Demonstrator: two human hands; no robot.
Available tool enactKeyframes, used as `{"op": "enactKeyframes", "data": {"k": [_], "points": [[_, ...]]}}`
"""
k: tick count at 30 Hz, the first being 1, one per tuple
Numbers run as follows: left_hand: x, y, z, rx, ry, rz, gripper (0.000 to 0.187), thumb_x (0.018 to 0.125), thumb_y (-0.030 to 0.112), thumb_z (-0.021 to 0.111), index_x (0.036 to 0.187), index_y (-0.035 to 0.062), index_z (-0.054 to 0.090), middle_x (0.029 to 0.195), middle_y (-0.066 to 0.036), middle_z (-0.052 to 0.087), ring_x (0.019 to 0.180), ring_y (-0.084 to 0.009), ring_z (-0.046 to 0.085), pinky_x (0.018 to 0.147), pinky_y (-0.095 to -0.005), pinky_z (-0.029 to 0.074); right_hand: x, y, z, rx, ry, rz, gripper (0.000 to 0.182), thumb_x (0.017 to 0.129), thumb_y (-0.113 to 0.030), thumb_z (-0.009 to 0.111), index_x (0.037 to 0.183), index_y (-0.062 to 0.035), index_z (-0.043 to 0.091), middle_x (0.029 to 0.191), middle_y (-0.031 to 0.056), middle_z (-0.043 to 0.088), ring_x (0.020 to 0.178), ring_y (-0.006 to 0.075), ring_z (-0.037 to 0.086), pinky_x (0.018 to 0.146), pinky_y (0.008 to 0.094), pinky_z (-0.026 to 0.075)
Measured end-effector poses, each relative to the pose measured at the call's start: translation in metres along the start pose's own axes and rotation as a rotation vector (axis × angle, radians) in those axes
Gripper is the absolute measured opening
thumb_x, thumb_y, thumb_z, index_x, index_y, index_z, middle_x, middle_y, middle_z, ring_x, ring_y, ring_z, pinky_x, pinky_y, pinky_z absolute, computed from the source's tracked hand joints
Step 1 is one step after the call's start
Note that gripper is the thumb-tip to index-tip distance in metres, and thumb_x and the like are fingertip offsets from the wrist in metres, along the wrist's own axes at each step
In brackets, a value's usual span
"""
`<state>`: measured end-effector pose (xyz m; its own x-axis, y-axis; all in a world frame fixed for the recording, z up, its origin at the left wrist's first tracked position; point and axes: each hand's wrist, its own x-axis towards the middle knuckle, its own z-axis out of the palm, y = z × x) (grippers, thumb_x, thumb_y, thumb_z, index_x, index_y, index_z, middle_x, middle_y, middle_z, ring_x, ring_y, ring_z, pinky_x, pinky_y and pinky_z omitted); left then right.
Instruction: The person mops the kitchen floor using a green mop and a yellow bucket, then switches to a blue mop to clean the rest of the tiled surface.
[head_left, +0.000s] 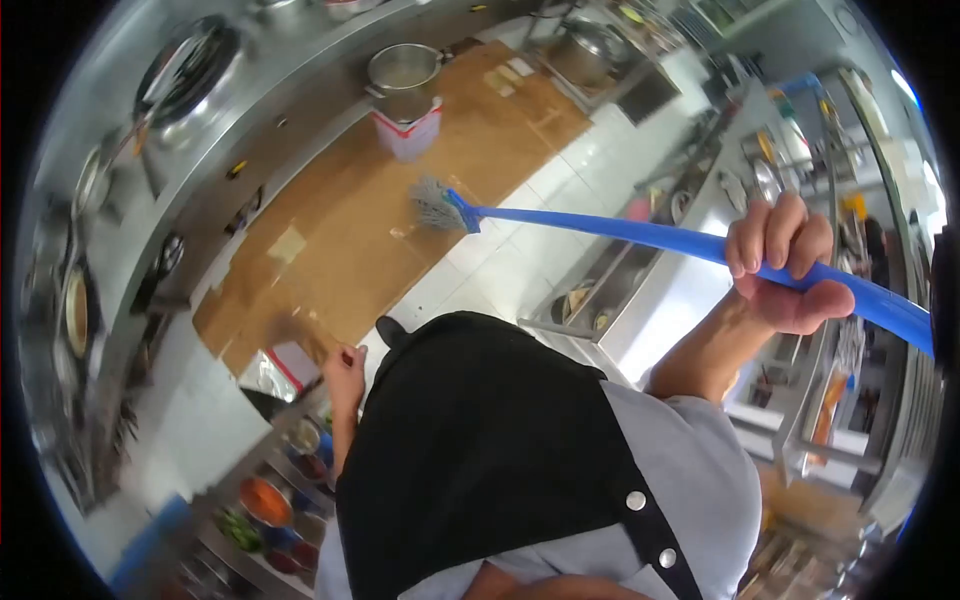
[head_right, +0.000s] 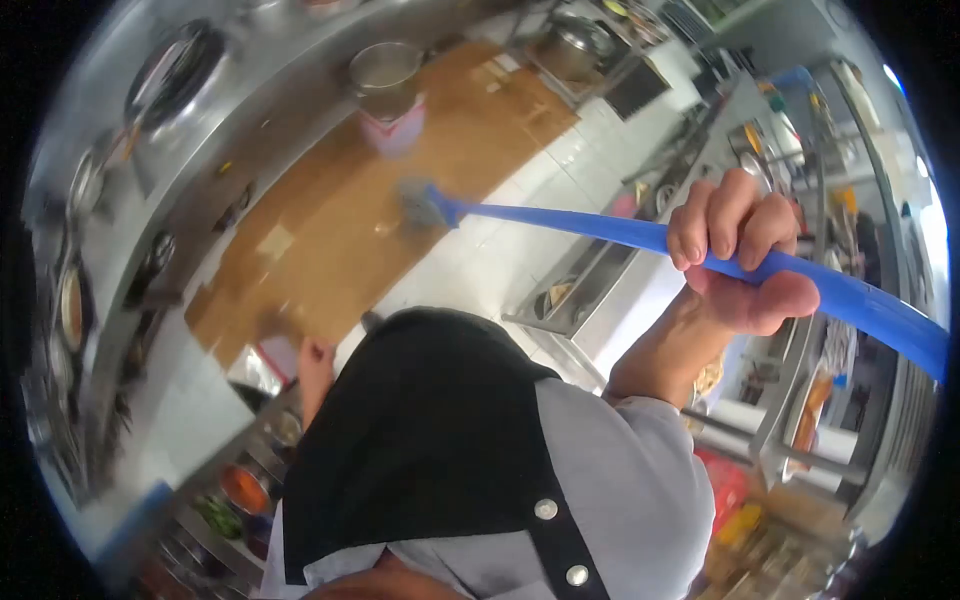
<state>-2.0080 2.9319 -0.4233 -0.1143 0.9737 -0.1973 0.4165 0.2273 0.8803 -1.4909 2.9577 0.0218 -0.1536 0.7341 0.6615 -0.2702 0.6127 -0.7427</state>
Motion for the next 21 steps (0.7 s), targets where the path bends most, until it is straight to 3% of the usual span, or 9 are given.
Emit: {"op": "enactKeyframes", "data": {"k": [3, 6, 9, 12, 14, 17, 20, 21], "points": [[0.101, 0.071, -0.033, 0.225, -0.132, 0.129, 0.015, 0.095, 0.01, 0.07, 0.088, -0.0021, 0.064, 0.073, -0.008, 0.065, 0.066, -0.0133, 0.059, 0.064, -0.0317, 0.05, -0.001, 0.006, 0.014, -0.074, 0.205, -0.056, 0.057, 0.095, -0.062, 0.067, 0.085, -0.0101, 0.045, 0.083, 0.0047, 0.042, 0.073, 0.0204, 0.05, 0.061, 0.0329, 0.052], [0.216, 0.094, -0.042, 0.261, -0.279, 0.265, 0.02, 0.099, 0.013, 0.065, 0.086, -0.0024, 0.064, 0.074, -0.007, 0.065, 0.064, -0.0143, 0.057, 0.062, -0.0312, 0.048, -0.002, 0.005, 0.03, -0.204, 0.388, -0.11, 0.054, 0.097, -0.059, 0.065, 0.085, -0.0104, 0.045, 0.082, 0.0049, 0.042, 0.074, 0.0205, 0.051, 0.06, 0.0326, 0.051], [0.31, 0.116, -0.019, 0.191, -0.35, 0.292, 0.026, 0.102, 0.018, 0.061, 0.085, -0.002, 0.065, 0.074, -0.005, 0.064, 0.065, -0.0136, 0.057, 0.061, -0.0307, 0.047, 0.004, 0.0, 0.037, -0.343, 0.497, -0.174, 0.053, 0.099, -0.057, 0.063, 0.085, -0.01, 0.045, 0.075, 0.0031, 0.044, 0.064, 0.0177, 0.049, 0.057, 0.0309, 0.049], [0.367, 0.131, 0.032, -0.062, -0.45, 0.007, 0.028, 0.103, 0.02, 0.059, 0.083, 0.0009, 0.065, 0.074, -0.004, 0.064, 0.067, -0.0128, 0.057, 0.061, -0.0308, 0.045, 0.01, -0.003, 0.026, -0.464, 0.625, -0.252, 0.049, 0.1, -0.056, 0.062, 0.096, -0.0078, 0.055, 0.068, 0.0018, 0.046, 0.058, 0.0157, 0.046, 0.053, 0.0283, 0.043], [0.403, 0.094, 0.065, 0.187, -0.529, 0.097, 0.029, 0.102, 0.022, 0.059, 0.08, 0.0045, 0.064, 0.072, -0.004, 0.062, 0.067, -0.0122, 0.056, 0.061, -0.0314, 0.045, 0.017, -0.003, 0.001, -0.544, 0.687, -0.315, 0.048, 0.101, -0.055, 0.062, 0.103, -0.0068, 0.059, 0.067, 0.0021, 0.047, 0.058, 0.0157, 0.046, 0.052, 0.0271, 0.04], [0.401, 0.024, 0.104, 0.221, -0.587, -0.29, 0.027, 0.101, 0.023, 0.059, 0.08, 0.0072, 0.064, 0.07, -0.005, 0.062, 0.064, -0.0159, 0.057, 0.059, -0.0348, 0.045, 0.025, 0.009, -0.032, -0.601, 0.759, -0.289, 0.047, 0.102, -0.051, 0.062, 0.109, -0.005, 0.061, 0.066, 0.0024, 0.047, 0.056, 0.0152, 0.045, 0.051, 0.0261, 0.036], [0.376, -0.043, 0.104, 0.586, -0.813, -0.213, 0.027, 0.1, 0.025, 0.06, 0.08, 0.0074, 0.064, 0.07, -0.006, 0.063, 0.064, -0.0177, 0.058, 0.059, -0.0364, 0.047, 0.035, 0.023, -0.069, -0.671, 0.84, -0.244, 0.045, 0.104, -0.047, 0.061, 0.108, -0.0026, 0.061, 0.066, 0.0028, 0.047, 0.055, 0.0151, 0.044, 0.051, 0.026, 0.036], [0.371, -0.057, 0.097, 0.696, -0.883, -0.162, 0.027, 0.1, 0.025, 0.06, 0.08, 0.0075, 0.064, 0.07, -0.006, 0.063, 0.064, -0.0183, 0.059, 0.059, -0.037, 0.047, 0.044, 0.028, -0.082, -0.707, 0.859, -0.262, 0.037, 0.107, -0.038, 0.058, 0.101, -0.0016, 0.06, 0.065, 0.0024, 0.045, 0.055, 0.014, 0.043, 0.052, 0.0262, 0.035]]}}
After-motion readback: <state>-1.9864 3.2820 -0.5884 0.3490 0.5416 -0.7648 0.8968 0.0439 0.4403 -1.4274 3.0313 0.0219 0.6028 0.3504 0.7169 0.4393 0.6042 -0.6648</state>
